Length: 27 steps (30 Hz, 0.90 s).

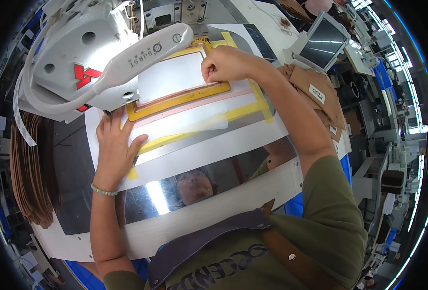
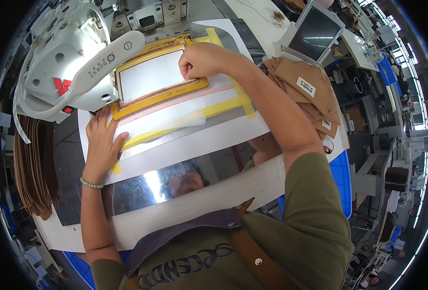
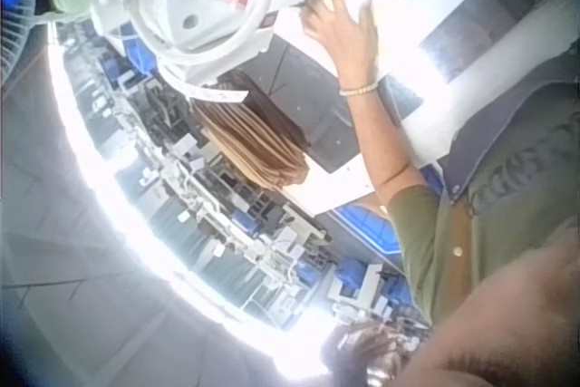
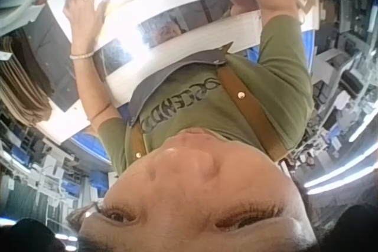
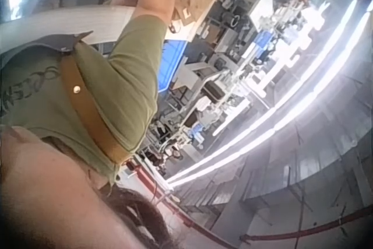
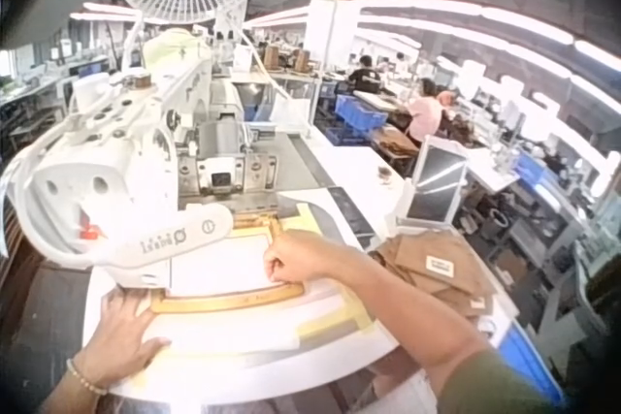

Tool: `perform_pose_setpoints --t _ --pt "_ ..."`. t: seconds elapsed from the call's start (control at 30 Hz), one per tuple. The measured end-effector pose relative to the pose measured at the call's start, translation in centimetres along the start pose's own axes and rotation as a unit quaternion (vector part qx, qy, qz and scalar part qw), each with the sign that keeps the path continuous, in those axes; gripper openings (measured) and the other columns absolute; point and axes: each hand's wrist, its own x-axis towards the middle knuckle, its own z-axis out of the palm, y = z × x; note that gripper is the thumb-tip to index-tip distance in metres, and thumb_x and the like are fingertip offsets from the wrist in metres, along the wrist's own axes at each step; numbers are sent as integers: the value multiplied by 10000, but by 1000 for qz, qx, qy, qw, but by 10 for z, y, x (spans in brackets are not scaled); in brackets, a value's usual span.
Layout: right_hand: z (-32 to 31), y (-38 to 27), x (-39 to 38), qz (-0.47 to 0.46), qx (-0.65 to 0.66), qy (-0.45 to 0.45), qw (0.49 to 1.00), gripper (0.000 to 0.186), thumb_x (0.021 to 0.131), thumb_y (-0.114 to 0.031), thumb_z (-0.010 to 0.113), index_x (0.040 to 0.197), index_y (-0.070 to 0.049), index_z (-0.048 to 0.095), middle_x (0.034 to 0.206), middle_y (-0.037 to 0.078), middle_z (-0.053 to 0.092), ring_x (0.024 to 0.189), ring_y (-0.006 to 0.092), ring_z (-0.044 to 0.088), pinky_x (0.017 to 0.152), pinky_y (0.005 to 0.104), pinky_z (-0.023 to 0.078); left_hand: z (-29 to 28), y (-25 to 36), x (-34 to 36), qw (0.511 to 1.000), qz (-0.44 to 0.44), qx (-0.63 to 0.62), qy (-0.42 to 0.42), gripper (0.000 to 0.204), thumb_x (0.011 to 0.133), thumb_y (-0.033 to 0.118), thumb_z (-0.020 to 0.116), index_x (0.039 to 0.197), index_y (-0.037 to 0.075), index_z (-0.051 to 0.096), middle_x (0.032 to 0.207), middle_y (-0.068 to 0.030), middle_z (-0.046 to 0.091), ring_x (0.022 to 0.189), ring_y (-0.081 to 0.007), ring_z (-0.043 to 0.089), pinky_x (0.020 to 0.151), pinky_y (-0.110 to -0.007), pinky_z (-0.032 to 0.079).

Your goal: Using an industrial sewing machine to stitch labels onto leather pieces in a workshop.

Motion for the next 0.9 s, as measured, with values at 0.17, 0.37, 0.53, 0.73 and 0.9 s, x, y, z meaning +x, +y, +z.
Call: perform_pose_setpoints --t 0.17,0.37,0.53,0.73,0.9 --pt "-6 -13 5 44 -67 -71 994 90 877 -48 692 902 -39 778 897 49 723 812 206 679 758 354 531 1 1 0 999 -2 37 -13 666 1107 540 479 1531 35 573 1668 -233 422 1561 -453 323 1273 -567 224" --pt "11 -21 5 32 -306 -47 950 169 965 -74 583 901 -59 738 1167 80 659 1110 250 637 896 387 523 3 1 -1 999 -3 31 6 613 1107 478 513 1535 43 568 1669 -231 424 1572 -443 318 1281 -554 223" --pt "-8 -8 2 -57 -158 85 982 185 995 -100 558 934 -60 727 1048 95 676 1125 281 627 914 413 527 7 -1 -2 999 -10 -2 32 572 1075 459 603 1468 47 660 1658 -227 458 1555 -424 346 1280 -568 214" --pt "26 -16 -9 -32 -172 15 985 126 959 -56 592 927 -53 713 956 152 681 1014 323 658 899 448 522 4 0 -2 1000 -19 5 -3 596 1099 456 554 1533 49 587 1692 -233 407 1591 -457 290 1283 -563 210" --pt "18 -26 0 -26 -211 5 977 139 920 -4 584 930 -45 716 883 178 677 881 349 657 866 457 519 2 -1 -2 1000 -21 8 -11 611 1097 480 553 1526 47 597 1698 -230 402 1585 -454 299 1284 -569 197"
